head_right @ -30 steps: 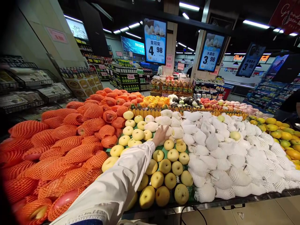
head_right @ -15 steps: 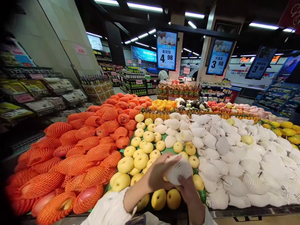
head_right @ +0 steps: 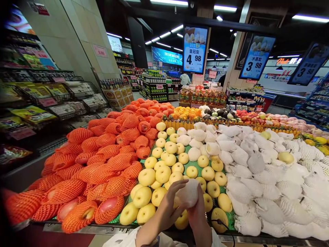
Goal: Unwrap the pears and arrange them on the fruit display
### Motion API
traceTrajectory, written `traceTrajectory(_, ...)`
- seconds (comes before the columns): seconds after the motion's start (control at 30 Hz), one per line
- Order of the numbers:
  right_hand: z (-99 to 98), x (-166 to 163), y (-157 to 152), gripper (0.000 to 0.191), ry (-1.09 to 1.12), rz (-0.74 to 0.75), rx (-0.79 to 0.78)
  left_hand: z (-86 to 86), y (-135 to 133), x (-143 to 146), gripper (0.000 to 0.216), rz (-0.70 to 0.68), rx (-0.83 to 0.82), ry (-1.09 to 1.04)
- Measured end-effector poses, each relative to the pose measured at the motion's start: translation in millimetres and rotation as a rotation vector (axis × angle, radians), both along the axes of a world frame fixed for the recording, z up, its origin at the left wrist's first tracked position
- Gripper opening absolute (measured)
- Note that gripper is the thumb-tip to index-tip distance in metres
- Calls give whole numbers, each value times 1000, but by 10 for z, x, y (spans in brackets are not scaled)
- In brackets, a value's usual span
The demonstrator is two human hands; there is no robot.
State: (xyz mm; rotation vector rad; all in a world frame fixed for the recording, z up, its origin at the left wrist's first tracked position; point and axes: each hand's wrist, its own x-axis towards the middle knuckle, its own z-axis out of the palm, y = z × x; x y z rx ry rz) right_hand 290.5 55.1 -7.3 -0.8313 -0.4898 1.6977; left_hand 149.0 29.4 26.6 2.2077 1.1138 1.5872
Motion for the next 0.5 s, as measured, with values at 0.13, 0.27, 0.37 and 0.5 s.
traceTrajectory(0.13, 86, -51, -25, 70, 126, -31, -173, 84, -22, -121, 24, 25, 102, 98)
traceTrajectory(0.27, 109, -63, -22, 68, 135, -67, -130, 112, -8, -194, 28, -42, 85, 256)
traceTrajectory(0.37, 82, -60, 5, 77, 106, -94, -73, 108, 14, -223, 24, -52, 30, 298)
traceTrajectory(0.5, -19, -77, 33, 90, 25, -138, -77, -23, 52, -216, 36, 55, -119, 326)
